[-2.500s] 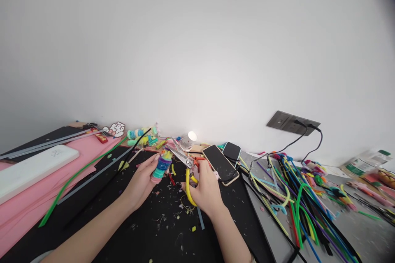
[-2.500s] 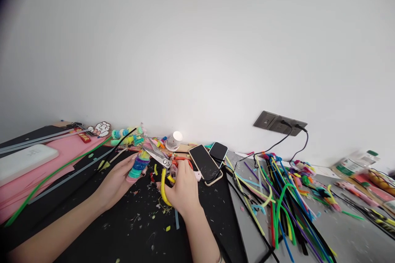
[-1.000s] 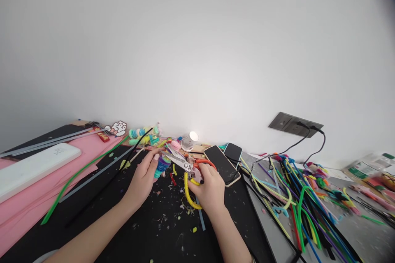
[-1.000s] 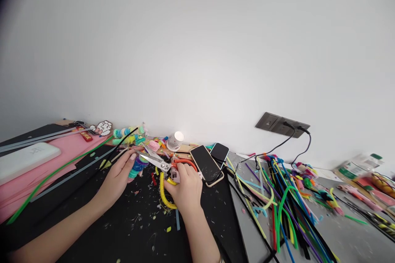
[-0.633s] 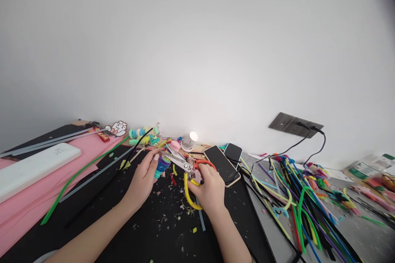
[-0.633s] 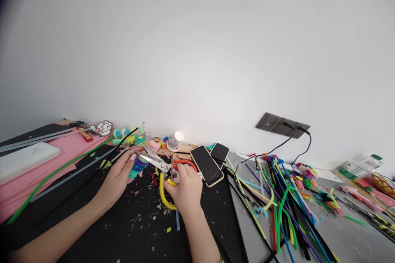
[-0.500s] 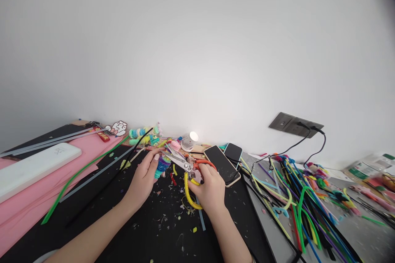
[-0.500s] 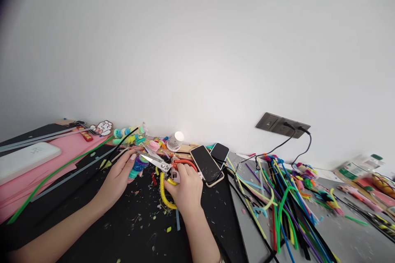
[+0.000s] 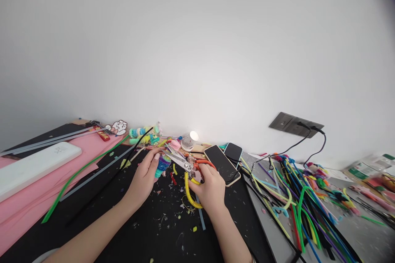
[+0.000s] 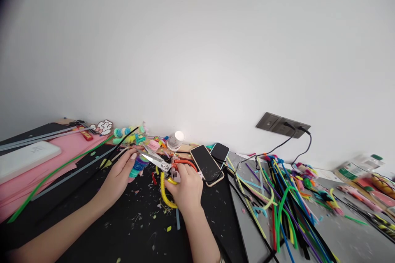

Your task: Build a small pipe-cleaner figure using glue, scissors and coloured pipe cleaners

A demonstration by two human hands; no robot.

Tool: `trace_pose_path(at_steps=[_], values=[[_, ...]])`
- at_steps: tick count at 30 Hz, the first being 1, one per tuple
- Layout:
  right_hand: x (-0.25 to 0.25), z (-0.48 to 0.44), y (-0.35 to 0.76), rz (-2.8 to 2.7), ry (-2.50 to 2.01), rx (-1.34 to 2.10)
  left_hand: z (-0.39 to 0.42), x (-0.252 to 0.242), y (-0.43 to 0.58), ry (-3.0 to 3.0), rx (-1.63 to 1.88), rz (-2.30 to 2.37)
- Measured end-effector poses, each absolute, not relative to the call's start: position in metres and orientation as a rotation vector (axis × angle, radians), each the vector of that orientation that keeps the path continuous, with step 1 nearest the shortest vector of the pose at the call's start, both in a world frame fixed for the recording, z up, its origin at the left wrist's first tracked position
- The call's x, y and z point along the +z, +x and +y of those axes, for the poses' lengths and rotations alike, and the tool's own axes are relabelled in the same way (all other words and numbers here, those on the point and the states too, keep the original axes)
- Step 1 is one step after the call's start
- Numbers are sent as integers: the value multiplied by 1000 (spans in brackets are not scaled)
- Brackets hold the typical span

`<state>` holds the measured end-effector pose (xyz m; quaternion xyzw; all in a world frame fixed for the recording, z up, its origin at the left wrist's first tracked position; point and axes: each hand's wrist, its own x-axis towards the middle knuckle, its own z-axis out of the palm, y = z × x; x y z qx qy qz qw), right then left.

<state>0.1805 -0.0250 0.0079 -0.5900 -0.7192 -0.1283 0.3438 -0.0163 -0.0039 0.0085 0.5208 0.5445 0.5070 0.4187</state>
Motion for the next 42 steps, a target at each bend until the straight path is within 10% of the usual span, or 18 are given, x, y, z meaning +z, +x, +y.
trace_pose_path(at_steps=[42], values=[[7, -21, 186, -1828, -1453, -358, -2, 7, -10, 910, 1302, 833]])
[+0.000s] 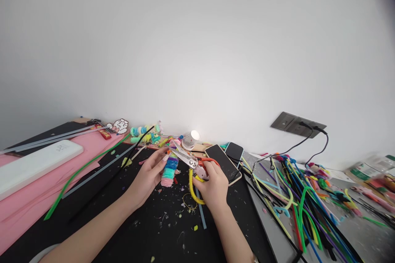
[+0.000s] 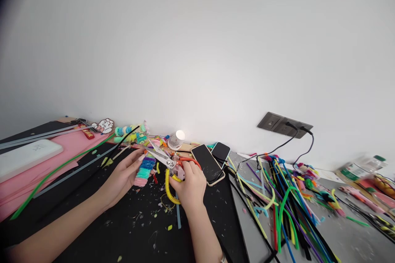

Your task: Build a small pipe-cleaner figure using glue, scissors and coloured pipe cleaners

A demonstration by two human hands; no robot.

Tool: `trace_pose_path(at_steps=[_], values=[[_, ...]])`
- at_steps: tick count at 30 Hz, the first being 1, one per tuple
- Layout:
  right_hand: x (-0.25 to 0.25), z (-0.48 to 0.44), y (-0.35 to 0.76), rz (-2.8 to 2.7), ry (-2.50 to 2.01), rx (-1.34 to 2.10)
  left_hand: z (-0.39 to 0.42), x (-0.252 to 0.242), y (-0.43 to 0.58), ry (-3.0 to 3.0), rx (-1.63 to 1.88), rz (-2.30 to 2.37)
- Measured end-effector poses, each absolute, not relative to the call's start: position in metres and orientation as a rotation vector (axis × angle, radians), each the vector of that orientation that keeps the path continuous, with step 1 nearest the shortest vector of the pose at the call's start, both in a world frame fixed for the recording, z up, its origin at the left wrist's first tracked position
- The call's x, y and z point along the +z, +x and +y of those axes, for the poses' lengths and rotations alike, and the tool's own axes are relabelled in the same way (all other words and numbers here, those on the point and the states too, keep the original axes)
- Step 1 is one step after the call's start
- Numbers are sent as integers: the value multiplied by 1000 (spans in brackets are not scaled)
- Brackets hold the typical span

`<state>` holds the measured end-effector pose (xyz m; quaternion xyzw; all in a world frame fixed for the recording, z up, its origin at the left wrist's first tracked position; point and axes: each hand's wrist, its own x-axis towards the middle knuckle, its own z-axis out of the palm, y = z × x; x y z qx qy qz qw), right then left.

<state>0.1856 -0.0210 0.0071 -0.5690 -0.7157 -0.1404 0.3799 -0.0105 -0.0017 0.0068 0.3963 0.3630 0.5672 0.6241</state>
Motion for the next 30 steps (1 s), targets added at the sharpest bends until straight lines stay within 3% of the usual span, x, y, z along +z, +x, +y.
trace_pose_path(at_steps=[18, 30], values=[[7, -21, 185, -1826, -1466, -416, -3, 8, -12, 905, 1281, 810], [7, -22, 188, -1774, -1536, -166, -3, 9, -11, 870, 1285, 773]])
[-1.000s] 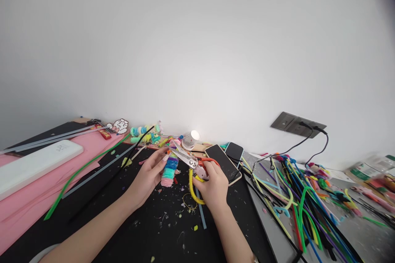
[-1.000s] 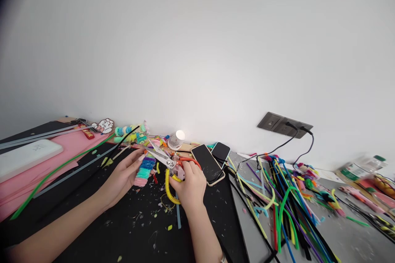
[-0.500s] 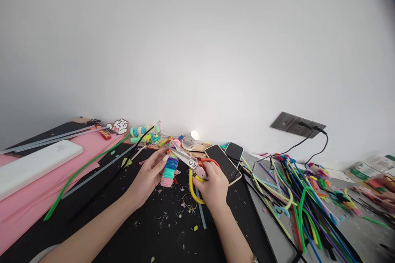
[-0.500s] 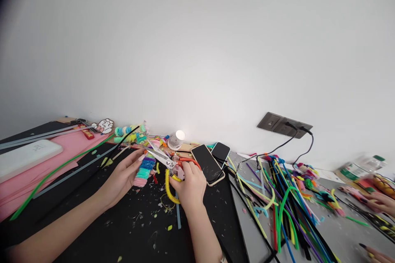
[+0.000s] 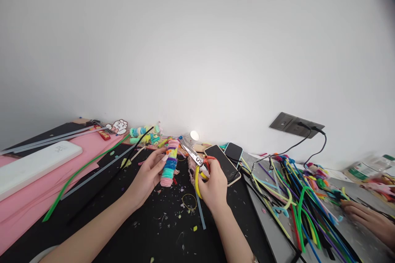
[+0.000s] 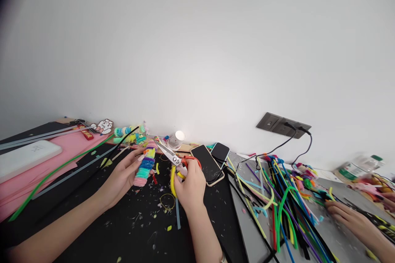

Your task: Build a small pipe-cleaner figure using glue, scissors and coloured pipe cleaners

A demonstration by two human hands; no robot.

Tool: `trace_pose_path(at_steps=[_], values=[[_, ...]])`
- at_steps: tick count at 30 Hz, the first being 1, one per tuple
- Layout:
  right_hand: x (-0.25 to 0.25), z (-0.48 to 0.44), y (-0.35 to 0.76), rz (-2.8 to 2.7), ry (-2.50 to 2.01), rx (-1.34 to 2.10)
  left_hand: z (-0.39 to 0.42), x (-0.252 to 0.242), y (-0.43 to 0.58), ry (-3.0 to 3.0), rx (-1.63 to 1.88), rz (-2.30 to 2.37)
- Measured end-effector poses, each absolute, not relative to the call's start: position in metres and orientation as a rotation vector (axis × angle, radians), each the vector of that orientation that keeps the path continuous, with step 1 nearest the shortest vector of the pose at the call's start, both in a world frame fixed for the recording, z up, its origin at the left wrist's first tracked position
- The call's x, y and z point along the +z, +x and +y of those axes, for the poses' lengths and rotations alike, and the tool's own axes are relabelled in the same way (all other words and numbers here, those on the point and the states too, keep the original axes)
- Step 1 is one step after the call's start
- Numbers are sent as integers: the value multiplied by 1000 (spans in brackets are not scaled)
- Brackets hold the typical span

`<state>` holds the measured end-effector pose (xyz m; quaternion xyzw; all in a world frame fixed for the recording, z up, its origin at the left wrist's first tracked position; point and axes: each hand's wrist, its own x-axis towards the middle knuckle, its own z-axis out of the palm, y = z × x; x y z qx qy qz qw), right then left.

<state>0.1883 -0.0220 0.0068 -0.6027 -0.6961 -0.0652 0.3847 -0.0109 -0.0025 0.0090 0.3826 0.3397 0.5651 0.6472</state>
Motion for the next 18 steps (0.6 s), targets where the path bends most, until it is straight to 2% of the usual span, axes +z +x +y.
trace_pose_path(at_steps=[10, 18], values=[[13, -23, 187, -1901, -1517, -52, -3, 11, -13, 705, 1325, 727], [9, -23, 184, -1911, -1495, -122, -2, 17, -11, 654, 1318, 718]])
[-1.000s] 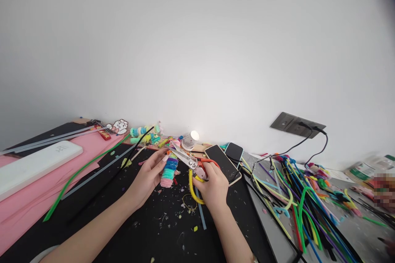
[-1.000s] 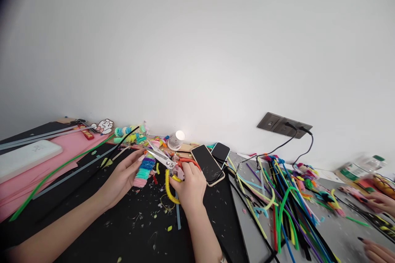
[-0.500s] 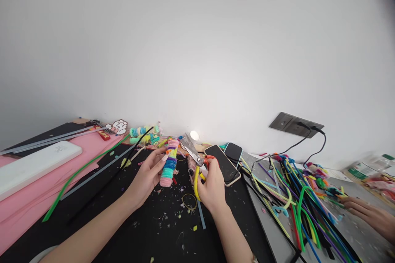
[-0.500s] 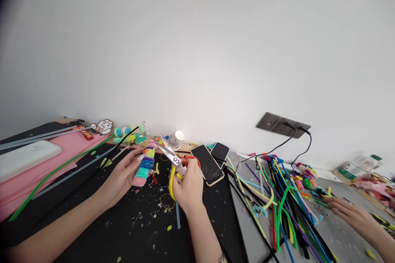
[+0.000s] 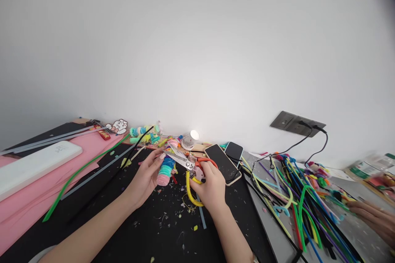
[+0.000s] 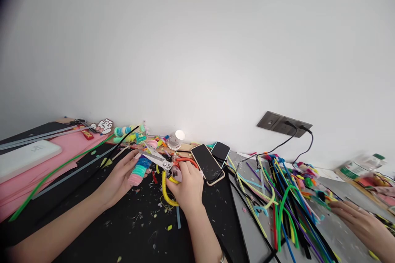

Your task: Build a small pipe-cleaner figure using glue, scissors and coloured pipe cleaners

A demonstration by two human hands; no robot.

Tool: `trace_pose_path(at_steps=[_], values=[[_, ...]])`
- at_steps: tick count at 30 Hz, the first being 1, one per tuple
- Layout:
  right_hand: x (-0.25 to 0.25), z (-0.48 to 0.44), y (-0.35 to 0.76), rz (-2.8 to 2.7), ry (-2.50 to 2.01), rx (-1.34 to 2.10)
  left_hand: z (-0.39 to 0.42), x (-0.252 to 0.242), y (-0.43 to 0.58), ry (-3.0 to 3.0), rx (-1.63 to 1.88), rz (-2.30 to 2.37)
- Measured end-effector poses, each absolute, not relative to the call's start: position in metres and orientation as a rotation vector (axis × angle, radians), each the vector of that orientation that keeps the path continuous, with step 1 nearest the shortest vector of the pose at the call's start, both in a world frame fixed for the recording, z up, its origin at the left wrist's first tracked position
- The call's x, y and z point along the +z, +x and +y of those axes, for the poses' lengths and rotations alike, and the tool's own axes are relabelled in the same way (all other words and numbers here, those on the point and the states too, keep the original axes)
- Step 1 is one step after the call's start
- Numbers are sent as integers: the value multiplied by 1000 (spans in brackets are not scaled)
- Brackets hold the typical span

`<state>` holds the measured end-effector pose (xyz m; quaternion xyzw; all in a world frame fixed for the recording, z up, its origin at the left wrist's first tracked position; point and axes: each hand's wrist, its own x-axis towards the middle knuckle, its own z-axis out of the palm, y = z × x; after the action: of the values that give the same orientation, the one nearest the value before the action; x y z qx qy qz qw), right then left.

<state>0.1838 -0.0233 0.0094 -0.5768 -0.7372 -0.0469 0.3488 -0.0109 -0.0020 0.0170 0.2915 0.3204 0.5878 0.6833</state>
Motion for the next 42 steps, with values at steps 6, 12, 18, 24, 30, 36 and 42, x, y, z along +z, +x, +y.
trace_pose_path(at_steps=[6, 12, 18, 24, 30, 36, 42], values=[[7, -22, 184, -1889, -1494, -176, -1, 15, -11, 620, 1316, 720], [7, -23, 185, -1888, -1491, -220, -1, 14, -11, 610, 1316, 728], [7, -22, 184, -1888, -1505, -270, -3, 18, -10, 627, 1329, 754], [6, -21, 185, -1883, -1493, -283, -4, 17, -11, 645, 1327, 760], [6, -22, 183, -1865, -1503, -316, -3, 15, -12, 680, 1310, 758], [4, -22, 185, -1812, -1552, -264, -3, 13, -12, 707, 1336, 731], [8, -24, 188, -1763, -1598, -141, -4, 14, -11, 794, 1369, 729]])
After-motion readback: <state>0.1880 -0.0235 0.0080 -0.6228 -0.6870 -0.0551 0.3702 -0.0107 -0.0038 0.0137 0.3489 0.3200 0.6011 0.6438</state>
